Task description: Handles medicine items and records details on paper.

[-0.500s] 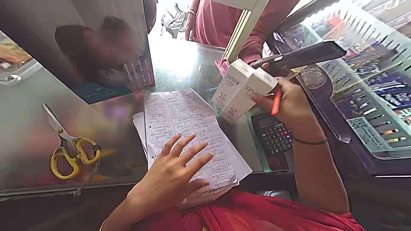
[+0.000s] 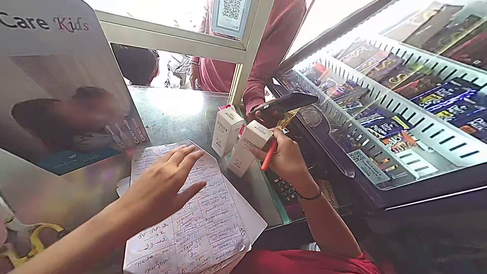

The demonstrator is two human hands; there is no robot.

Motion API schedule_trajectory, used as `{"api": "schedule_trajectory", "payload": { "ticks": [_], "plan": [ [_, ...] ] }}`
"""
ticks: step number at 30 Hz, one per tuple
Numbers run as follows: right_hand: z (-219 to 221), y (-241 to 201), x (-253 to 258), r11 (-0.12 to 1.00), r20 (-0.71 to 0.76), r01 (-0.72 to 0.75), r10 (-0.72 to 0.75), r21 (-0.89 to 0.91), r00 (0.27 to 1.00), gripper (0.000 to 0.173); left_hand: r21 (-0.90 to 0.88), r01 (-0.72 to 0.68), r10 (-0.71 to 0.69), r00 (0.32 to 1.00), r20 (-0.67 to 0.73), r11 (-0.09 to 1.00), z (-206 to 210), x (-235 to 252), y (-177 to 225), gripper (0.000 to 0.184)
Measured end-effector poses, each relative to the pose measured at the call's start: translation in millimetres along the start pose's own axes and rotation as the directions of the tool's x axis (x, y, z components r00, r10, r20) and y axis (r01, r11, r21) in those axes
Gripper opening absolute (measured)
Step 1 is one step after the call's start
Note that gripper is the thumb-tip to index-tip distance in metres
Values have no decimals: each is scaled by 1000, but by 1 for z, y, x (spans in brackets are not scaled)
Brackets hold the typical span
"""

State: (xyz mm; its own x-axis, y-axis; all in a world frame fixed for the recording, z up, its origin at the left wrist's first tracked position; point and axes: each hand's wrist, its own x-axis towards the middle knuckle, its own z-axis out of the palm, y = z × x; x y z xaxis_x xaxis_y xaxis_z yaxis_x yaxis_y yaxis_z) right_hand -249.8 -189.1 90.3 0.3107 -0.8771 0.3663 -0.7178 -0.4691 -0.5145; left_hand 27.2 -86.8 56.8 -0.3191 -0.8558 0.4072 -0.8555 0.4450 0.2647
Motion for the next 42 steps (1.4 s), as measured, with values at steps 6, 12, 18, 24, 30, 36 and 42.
{"api": "schedule_trajectory", "payload": {
  "ticks": [6, 12, 18, 24, 30, 36, 42],
  "plan": [
    [-11, 18, 7, 996, 2, -91, 91, 13, 996, 50, -216, 142, -166, 981, -99, 966, 23, 90, 3, 85],
    [-7, 22, 7, 998, 38, -41, 39, 56, 998, 47, -425, 162, -246, 958, -149, 890, 41, 122, -17, 76],
    [8, -4, 20, 978, 7, 134, -137, 161, 991, 50, -263, 159, -248, 902, -353, 952, -39, 93, -25, 74],
    [44, -66, 27, 884, 120, 269, -336, 381, 934, 43, -39, 263, -262, 914, -310, 964, -65, 15, -15, 62],
    [101, -128, 33, 767, 130, 331, -471, 550, 873, 41, 7, 612, -549, 713, -437, 790, -70, -47, -8, 70],
    [134, -179, 8, 641, 172, 356, -611, 680, 773, 34, 13, 723, -568, 554, -609, 691, -61, -111, -9, 65],
    [162, -204, 5, 635, 239, 372, -668, 676, 705, 33, -172, 622, -580, 546, -604, 764, -41, -142, -41, 77]
  ]
}}
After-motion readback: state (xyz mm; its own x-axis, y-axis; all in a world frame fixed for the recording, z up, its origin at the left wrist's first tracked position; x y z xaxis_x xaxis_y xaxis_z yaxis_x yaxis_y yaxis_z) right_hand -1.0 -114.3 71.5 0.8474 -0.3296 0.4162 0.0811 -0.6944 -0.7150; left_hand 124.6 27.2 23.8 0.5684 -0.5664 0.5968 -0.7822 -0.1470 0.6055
